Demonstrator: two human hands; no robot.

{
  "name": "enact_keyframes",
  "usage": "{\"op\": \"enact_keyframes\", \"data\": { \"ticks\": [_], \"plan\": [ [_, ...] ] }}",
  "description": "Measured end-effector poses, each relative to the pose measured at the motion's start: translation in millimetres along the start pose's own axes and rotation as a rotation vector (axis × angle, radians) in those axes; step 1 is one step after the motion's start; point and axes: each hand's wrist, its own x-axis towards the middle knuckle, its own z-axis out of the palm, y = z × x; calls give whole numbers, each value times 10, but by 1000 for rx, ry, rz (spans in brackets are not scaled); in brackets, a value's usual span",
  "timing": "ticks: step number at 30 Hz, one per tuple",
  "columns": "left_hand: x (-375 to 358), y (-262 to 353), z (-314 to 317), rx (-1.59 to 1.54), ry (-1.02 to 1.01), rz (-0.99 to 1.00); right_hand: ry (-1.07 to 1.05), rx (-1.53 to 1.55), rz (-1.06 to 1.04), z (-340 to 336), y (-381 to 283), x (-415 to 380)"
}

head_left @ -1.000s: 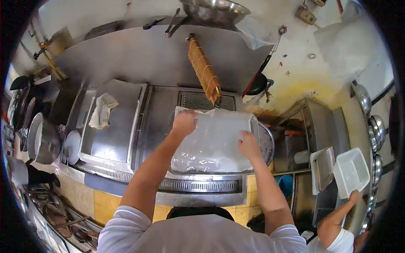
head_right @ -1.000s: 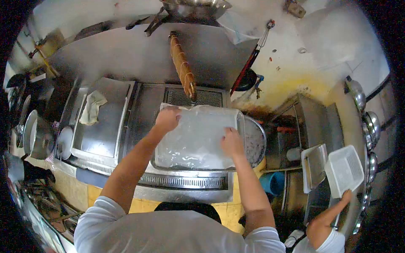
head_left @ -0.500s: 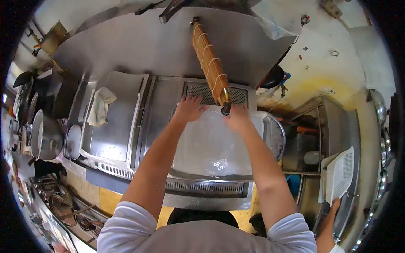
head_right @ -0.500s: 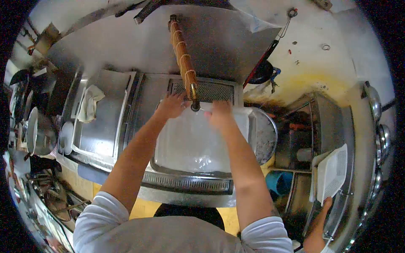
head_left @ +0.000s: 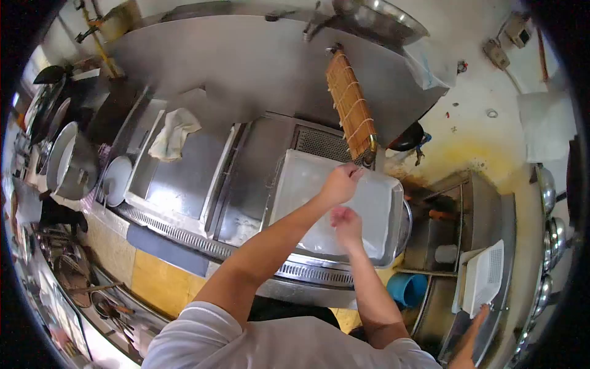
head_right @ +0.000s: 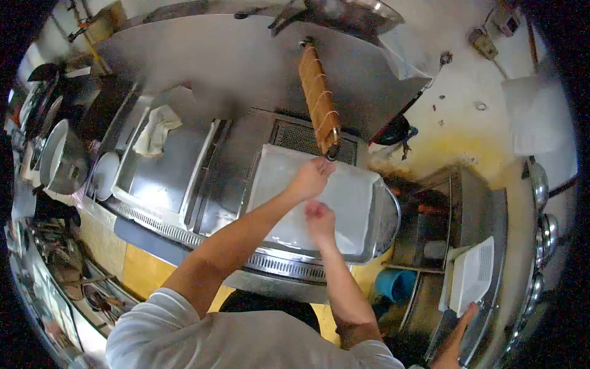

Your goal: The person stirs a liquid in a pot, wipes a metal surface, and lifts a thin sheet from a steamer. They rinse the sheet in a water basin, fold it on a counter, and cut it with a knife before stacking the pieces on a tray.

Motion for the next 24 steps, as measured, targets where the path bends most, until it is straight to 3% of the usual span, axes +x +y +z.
{"op": "enact_keyframes", "data": {
  "ticks": [1,3,6,9,11,15,17,21,24],
  "plan": [
    [-74,186,-30,32,46,22,-53,169,45,3,-45,198],
    [-323,472,-161,144,91,29,61,701,136,138,-618,273],
    [-826,595,-384,292,115,20,-103,859,209,80,-587,747],
    [-1381,449,-610,299,200,85,-31,768,181,227,-1007,642],
    [-1729,304,-774,378,292,159,-132,744,148,131,-1025,559],
    [-2515,52,-1015,503,345,107,-147,665,176,-56,-1026,443],
    [-2944,35,-1094,523,372,-27,-26,598,-27,39,-1046,424],
    [-3811,-5,-1075,601,558,-191,-62,318,42,-216,-1009,472],
    [-4486,-43,-1013,554,712,-349,-163,32,-19,-57,-560,712]
  ]
}}
